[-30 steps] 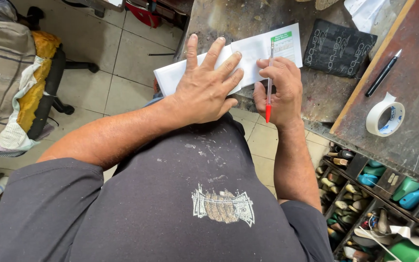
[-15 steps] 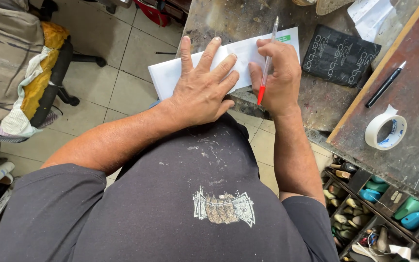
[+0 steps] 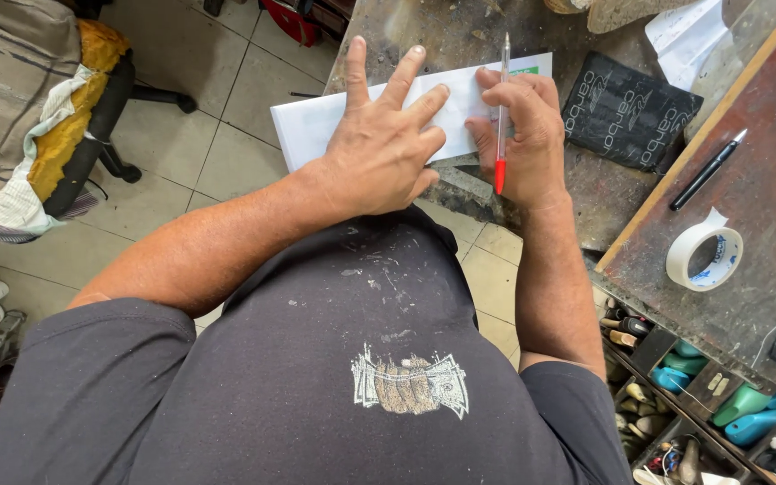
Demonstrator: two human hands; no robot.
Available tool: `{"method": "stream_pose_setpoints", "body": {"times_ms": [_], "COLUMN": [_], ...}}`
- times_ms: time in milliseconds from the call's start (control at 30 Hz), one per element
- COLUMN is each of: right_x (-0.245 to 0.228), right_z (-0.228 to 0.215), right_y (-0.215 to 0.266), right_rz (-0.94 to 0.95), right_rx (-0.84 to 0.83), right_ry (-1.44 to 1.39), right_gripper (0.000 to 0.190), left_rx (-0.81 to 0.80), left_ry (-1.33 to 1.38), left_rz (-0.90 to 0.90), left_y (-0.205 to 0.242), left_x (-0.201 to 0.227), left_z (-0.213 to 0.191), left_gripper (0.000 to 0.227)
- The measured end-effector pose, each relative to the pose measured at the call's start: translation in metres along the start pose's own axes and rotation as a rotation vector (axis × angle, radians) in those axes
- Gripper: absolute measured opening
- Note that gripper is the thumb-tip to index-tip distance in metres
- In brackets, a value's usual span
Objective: Filling out a repair receipt and handling shoes and bags at a service counter
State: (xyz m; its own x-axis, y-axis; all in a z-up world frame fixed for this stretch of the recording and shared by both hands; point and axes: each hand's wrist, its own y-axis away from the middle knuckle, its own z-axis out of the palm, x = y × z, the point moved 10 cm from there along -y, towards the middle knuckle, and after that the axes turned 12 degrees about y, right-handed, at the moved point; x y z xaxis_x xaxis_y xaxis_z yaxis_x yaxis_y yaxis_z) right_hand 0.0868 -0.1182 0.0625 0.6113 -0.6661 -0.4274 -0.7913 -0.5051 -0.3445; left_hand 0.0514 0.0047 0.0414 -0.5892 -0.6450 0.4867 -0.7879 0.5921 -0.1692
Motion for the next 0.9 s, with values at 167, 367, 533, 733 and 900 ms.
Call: {"method": "stream_pose_setpoints", "body": {"times_ms": [167, 367, 533, 733, 900], "right_x": [-0.004, 0.002, -0.024, -0.006, -0.015], "right_z": [-0.006, 0.004, -0.014, -0.013, -0.018], "right_y": [0.02, 0.009, 0.03, 0.048, 0.036], "right_rz": [-0.142, -0.084, -0.13, 0.194, 0.442], "right_rx": [0.028, -0.043, 0.021, 0.146, 0.262], "right_ry": [0.086, 0.189, 0.236, 0.3, 0.026], "right_gripper": [0.015, 0.013, 0.008, 0.036, 0.027], "left_rx": [-0.136, -0.116, 0.0, 0.137, 0.163], "left_ry": [-0.01, 0.01, 0.044, 0.115, 0.137], "left_rz": [-0.081, -0.07, -0.032, 0.03, 0.04], "left_y": [-0.013, -0.018, -0.012, -0.005, 0.002], "left_x": [-0.005, -0.008, -0.009, -0.01, -0.015], "left_z": [0.005, 0.009, 0.001, -0.006, -0.012], "left_gripper": [0.051, 0.041, 0.03, 0.016, 0.019]}}
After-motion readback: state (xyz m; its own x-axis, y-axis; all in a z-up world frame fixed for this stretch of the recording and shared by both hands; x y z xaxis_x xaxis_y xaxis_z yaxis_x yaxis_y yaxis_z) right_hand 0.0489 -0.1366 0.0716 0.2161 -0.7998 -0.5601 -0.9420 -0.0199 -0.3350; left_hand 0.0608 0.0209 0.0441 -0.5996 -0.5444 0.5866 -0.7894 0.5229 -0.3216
